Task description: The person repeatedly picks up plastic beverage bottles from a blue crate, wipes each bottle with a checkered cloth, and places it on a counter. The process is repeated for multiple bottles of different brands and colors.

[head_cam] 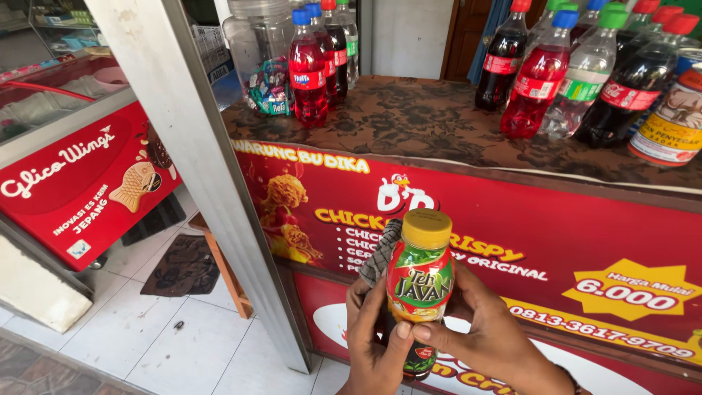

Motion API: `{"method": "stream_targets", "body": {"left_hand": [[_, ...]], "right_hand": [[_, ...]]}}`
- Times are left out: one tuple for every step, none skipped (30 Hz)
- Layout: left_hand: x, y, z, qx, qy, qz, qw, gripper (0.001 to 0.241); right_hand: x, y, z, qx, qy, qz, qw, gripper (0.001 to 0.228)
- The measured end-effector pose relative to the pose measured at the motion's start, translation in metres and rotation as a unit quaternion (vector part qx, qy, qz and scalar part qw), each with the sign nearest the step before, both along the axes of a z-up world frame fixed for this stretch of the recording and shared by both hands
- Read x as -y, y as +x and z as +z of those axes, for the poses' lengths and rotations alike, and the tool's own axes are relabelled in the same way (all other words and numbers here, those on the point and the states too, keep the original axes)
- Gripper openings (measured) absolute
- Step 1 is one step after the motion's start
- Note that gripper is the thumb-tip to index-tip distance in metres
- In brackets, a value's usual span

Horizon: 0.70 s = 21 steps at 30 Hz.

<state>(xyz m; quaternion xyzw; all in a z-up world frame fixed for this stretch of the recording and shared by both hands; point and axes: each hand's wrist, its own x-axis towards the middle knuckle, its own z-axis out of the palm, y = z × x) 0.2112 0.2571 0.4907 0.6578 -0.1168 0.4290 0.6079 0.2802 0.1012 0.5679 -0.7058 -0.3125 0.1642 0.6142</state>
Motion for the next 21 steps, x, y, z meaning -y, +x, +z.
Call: {"method": "stream_targets", "body": {"left_hand": [[-0.001, 0.003, 0.003, 0.003, 0.007, 0.013, 1.000, 0.063], [-0.003, 0.007, 0.006, 0.006, 0.014, 0.027, 1.000, 0.063], [-0.005, 0.011, 0.009, 0.009, 0.021, 0.040, 0.999, 0.063], [-0.008, 0.016, 0.013, 0.007, 0.027, 0.040, 0.999, 0.064], [-0.011, 0.019, 0.015, 0.004, 0.033, 0.039, 0.999, 0.064], [-0.014, 0.023, 0.018, 0.001, 0.038, 0.038, 0.999, 0.064], [-0.018, 0.029, 0.022, 0.010, 0.049, 0.034, 0.998, 0.061], [-0.023, 0.035, 0.025, 0.019, 0.060, 0.030, 0.998, 0.058], [-0.029, 0.041, 0.027, 0.027, 0.070, 0.025, 0.997, 0.055], [-0.034, 0.048, 0.029, 0.027, 0.049, 0.020, 0.998, 0.054], [-0.040, 0.054, 0.029, 0.025, 0.027, 0.016, 0.999, 0.053], [-0.045, 0.060, 0.028, 0.022, 0.006, 0.012, 1.000, 0.053], [-0.051, 0.068, 0.027, 0.012, -0.042, -0.003, 0.999, 0.052], [-0.057, 0.075, 0.026, 0.002, -0.090, -0.018, 0.996, 0.052], [-0.063, 0.080, 0.024, -0.010, -0.138, -0.031, 0.990, 0.052], [-0.071, 0.084, 0.021, -0.051, -0.155, -0.046, 0.986, 0.050], [-0.080, 0.086, 0.018, -0.093, -0.172, -0.058, 0.979, 0.049], [-0.088, 0.089, 0.015, -0.135, -0.188, -0.069, 0.970, 0.048], [-0.096, 0.094, 0.014, -0.106, -0.180, -0.088, 0.974, 0.046], [-0.103, 0.099, 0.014, -0.076, -0.172, -0.106, 0.976, 0.044], [-0.112, 0.104, 0.014, -0.048, -0.163, -0.124, 0.978, 0.043]], "right_hand": [[-0.001, 0.005, 0.002, -0.011, -0.013, -0.006, 1.000, 0.093], [-0.003, 0.010, 0.004, -0.021, -0.026, -0.012, 0.999, 0.095], [-0.004, 0.014, 0.006, -0.023, -0.019, -0.008, 1.000, 0.094], [-0.005, 0.020, 0.009, -0.024, -0.013, -0.005, 1.000, 0.092], [-0.006, 0.024, 0.010, -0.027, -0.006, -0.002, 1.000, 0.091], [-0.008, 0.028, 0.012, -0.002, 0.003, -0.003, 1.000, 0.088], [-0.011, 0.033, 0.015, 0.025, 0.012, -0.004, 1.000, 0.085], [-0.014, 0.038, 0.018, 0.052, 0.021, -0.006, 0.998, 0.082], [-0.018, 0.044, 0.024, 0.052, 0.032, -0.006, 0.998, 0.081], [-0.021, 0.050, 0.030, 0.052, 0.044, -0.007, 0.998, 0.080], [-0.024, 0.055, 0.037, 0.051, 0.055, -0.006, 0.997, 0.079], [-0.025, 0.061, 0.047, 0.027, 0.063, -0.005, 0.998, 0.077], [-0.023, 0.069, 0.062, 0.007, 0.072, -0.004, 0.997, 0.074], [-0.021, 0.077, 0.078, -0.014, 0.081, -0.002, 0.997, 0.072], [-0.018, 0.085, 0.096, -0.002, 0.081, 0.003, 0.997, 0.067], [-0.018, 0.093, 0.114, 0.010, 0.081, 0.007, 0.997, 0.063], [-0.021, 0.102, 0.129, 0.053, 0.091, -0.015, 0.994, 0.060], [-0.029, 0.114, 0.143, 0.095, 0.102, -0.037, 0.990, 0.056], [-0.042, 0.132, 0.156, 0.142, 0.091, -0.053, 0.984, 0.057], [-0.054, 0.150, 0.169, 0.188, 0.081, -0.069, 0.976, 0.057], [-0.064, 0.166, 0.181, 0.233, 0.071, -0.086, 0.966, 0.058]]}}
